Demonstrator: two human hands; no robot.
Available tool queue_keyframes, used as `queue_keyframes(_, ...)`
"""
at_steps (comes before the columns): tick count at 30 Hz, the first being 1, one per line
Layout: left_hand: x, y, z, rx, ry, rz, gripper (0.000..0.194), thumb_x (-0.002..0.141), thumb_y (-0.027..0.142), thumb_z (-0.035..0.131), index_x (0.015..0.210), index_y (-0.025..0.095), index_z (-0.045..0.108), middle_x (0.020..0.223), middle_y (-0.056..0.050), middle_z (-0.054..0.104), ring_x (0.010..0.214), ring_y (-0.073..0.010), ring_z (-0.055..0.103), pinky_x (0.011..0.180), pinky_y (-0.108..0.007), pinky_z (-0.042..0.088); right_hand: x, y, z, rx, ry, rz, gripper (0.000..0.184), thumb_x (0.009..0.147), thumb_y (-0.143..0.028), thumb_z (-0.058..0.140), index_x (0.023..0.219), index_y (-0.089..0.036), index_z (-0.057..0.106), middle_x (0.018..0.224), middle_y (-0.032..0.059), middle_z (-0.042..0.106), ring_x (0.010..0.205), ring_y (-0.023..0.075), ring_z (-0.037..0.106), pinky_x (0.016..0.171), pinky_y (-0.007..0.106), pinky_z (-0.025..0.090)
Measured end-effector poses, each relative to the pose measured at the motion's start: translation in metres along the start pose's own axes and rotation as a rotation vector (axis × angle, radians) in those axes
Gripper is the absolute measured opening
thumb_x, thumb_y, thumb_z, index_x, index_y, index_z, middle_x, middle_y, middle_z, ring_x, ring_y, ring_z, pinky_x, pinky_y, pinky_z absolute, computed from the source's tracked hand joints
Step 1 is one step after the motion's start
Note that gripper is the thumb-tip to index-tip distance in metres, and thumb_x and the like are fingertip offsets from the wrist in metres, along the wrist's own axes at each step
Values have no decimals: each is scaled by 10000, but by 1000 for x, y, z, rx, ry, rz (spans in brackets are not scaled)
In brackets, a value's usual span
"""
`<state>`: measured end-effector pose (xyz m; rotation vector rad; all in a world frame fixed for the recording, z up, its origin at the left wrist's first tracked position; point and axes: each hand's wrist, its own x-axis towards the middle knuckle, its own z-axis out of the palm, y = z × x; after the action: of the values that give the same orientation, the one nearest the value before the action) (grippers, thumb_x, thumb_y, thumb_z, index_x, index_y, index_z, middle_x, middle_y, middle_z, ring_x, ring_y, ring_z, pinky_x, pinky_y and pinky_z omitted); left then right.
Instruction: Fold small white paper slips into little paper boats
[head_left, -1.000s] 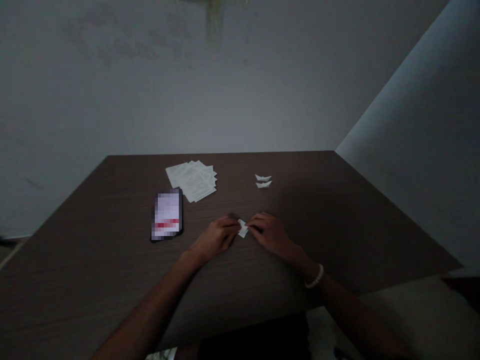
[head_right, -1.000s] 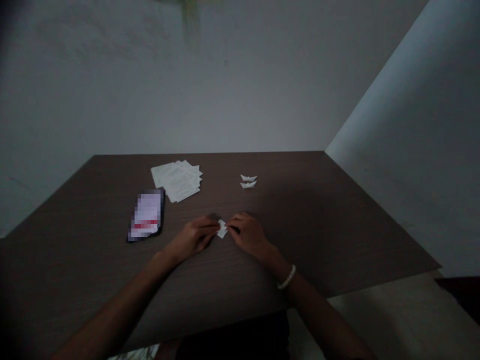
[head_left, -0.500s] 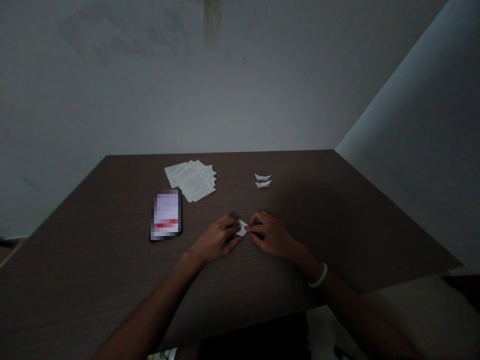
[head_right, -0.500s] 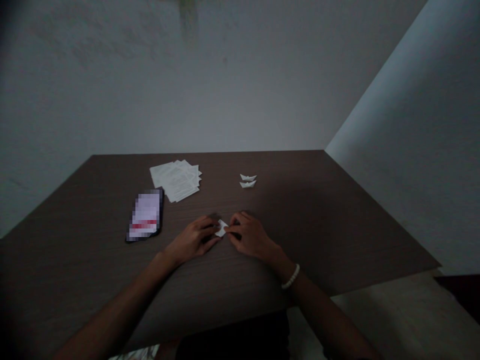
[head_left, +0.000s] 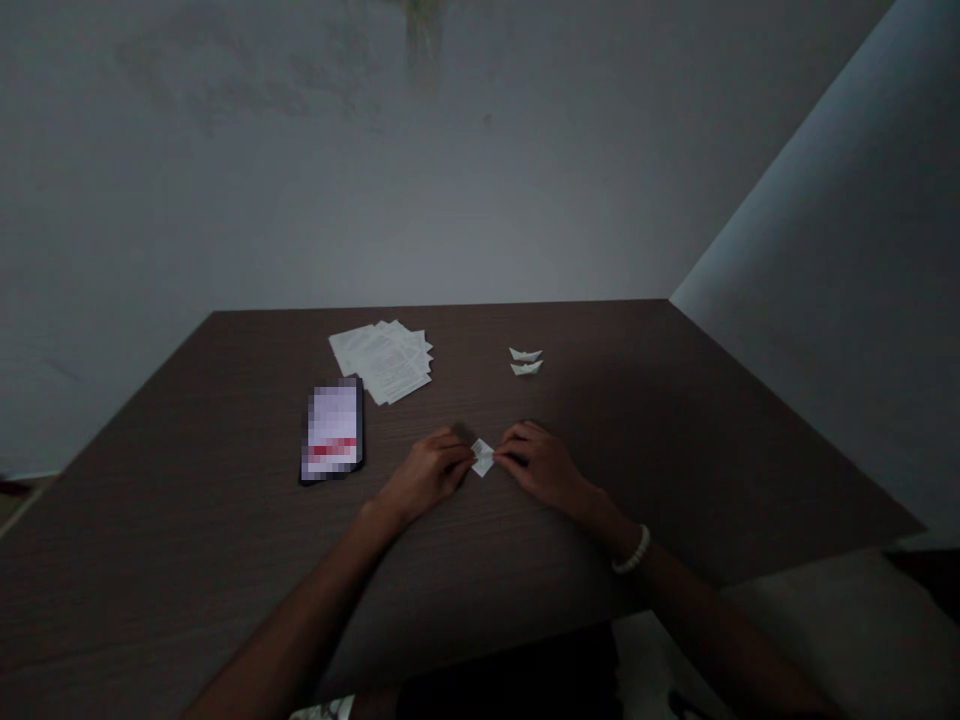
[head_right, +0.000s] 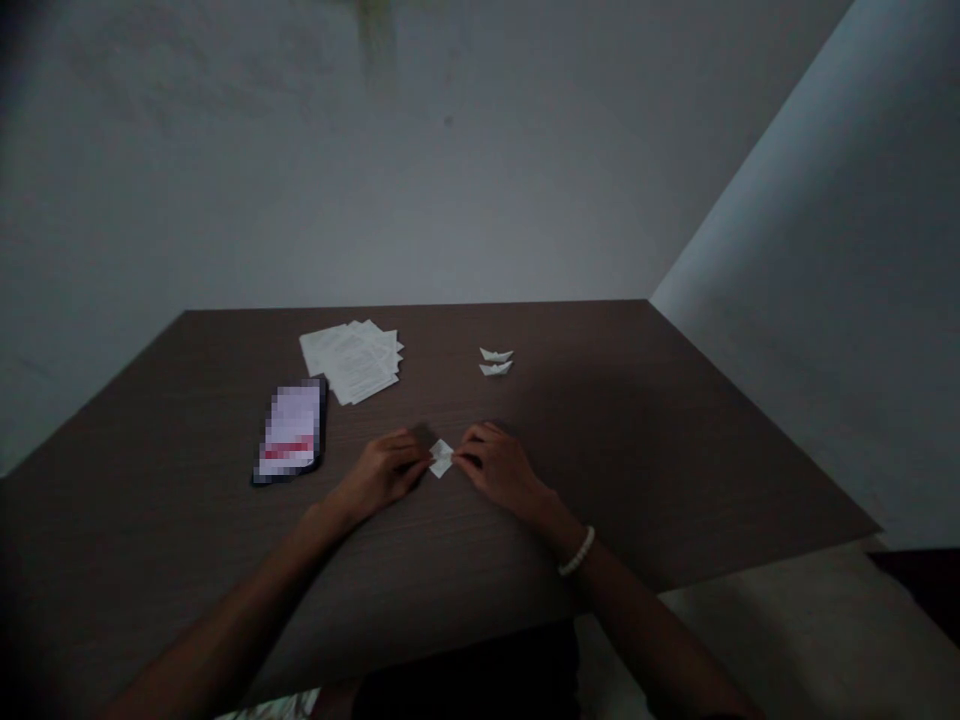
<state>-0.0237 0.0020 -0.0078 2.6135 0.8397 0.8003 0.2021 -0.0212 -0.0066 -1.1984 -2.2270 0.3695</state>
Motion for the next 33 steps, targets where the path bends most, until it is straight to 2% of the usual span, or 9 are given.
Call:
queue_keyframes(6,0,-2,0,-32,46,-41,155,901,203,558,836,172,695,802,-54,680,760,-171,604,748,-318,490,1,-1,0,10,4,38,88,890,-233,621,840,-198,685,908,35,644,879,169,576,804,303,465)
queue_keyframes(11,4,5,0,-68,112,-187,126,876,229,614,819,168,707,779,-43,698,728,-164,608,706,-300,479,4,-7,-2,-16,8,89,95,891,-226,615,830,-194,681,909,36,640,893,165,568,801,295,455)
queue_keyframes(19,11,13,-1,-9,105,-301,152,858,218,612,752,175,712,720,-40,691,713,-179,590,698,-325,467,10,-14,4,-48,82,191,168,877,-270,626,731,-190,640,854,32,625,831,154,577,750,282,443)
queue_keyframes(26,14,17,-1,-15,109,-415,132,800,186,662,672,183,695,696,-22,696,677,-177,575,705,-339,452,11,-14,4,-55,67,208,157,849,-269,660,715,-192,629,856,27,621,841,154,579,747,279,435)
queue_keyframes(33,13,17,1,2,101,-401,151,822,191,612,694,182,692,696,-27,685,688,-181,566,725,-344,450,11,-13,5,-105,19,204,181,890,-314,618,757,-192,614,888,30,616,876,166,571,738,289,427)
